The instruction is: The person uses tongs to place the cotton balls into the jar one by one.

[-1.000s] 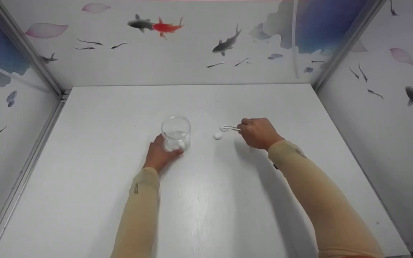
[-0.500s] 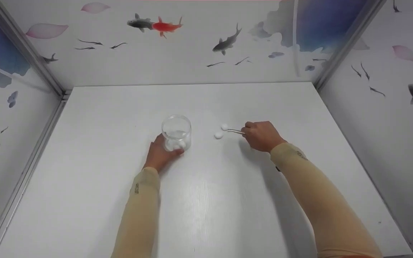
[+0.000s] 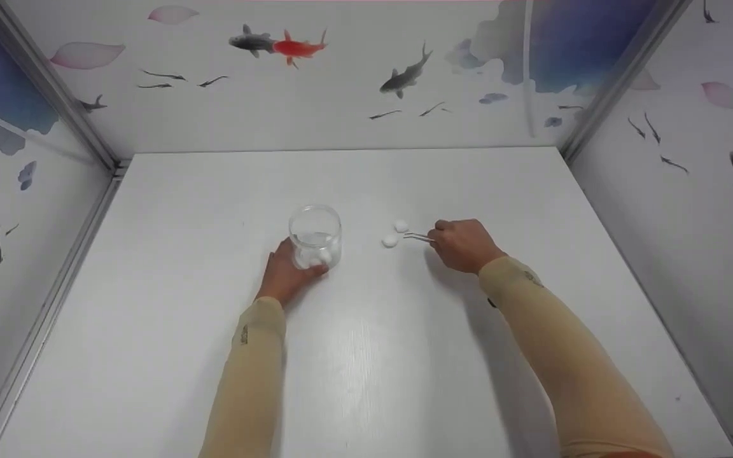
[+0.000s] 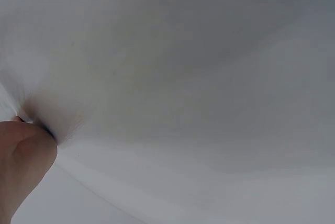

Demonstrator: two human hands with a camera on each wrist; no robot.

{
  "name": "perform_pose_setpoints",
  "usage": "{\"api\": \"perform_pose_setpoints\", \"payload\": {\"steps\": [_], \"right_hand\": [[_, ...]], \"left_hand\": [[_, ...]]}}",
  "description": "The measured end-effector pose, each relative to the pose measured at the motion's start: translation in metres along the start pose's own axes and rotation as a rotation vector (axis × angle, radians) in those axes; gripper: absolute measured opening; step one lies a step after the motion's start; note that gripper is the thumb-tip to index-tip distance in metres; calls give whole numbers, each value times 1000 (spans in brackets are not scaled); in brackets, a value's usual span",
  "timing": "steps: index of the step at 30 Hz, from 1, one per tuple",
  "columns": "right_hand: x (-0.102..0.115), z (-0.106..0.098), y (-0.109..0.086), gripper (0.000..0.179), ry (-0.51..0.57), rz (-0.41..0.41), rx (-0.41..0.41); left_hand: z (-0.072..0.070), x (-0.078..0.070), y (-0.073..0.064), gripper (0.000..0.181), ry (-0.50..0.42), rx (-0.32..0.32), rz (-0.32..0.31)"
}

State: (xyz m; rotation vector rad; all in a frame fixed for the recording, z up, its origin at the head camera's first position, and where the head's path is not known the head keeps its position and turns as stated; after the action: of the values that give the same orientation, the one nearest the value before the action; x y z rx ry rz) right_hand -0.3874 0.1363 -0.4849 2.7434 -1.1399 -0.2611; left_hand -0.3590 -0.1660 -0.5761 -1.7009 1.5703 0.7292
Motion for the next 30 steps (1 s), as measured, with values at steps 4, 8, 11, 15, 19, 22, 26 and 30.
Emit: {"api": "perform_pose_setpoints", "payload": {"steps": [4, 8, 11, 15, 19, 22, 26, 30], "right_hand": [[2, 2, 5, 9, 3, -1, 1], [8, 4, 11, 8, 9, -19, -4], [11, 8, 13, 8, 16, -29, 13], [12, 10, 15, 8, 15, -27, 14], [12, 11, 19, 7, -2, -16, 6], [13, 16, 21, 7, -14, -23, 31], [15, 22, 21, 7, -26, -36, 44], [16, 24, 21, 9, -17, -42, 25]], "left_hand": [[-1, 1, -1, 105, -6, -12, -9], [-2, 2, -1, 105, -15, -22, -23], [-1, 3, -1, 106, -25, -18, -29], [-1, 2, 0, 106, -27, -18, -16], [-1, 3, 0, 106, -24, -22, -20], [-1, 3, -1, 107, -34, -17, -33], [-1, -2, -2, 105, -30, -12, -2], [-3, -5, -2, 103, -15, -17, 24]]}}
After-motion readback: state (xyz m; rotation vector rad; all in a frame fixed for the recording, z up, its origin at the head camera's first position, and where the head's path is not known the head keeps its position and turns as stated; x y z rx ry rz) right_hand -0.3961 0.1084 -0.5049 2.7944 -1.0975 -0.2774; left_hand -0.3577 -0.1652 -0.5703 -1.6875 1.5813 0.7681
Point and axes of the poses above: each hand's wrist, its own y-axis towards the middle knuckle, its own z-axis out of the palm, x = y × z, the point moved 10 cm from there along y, towards the middle knuckle, and after that the axes turned 2 degrees about z, right-handed, at the moved point
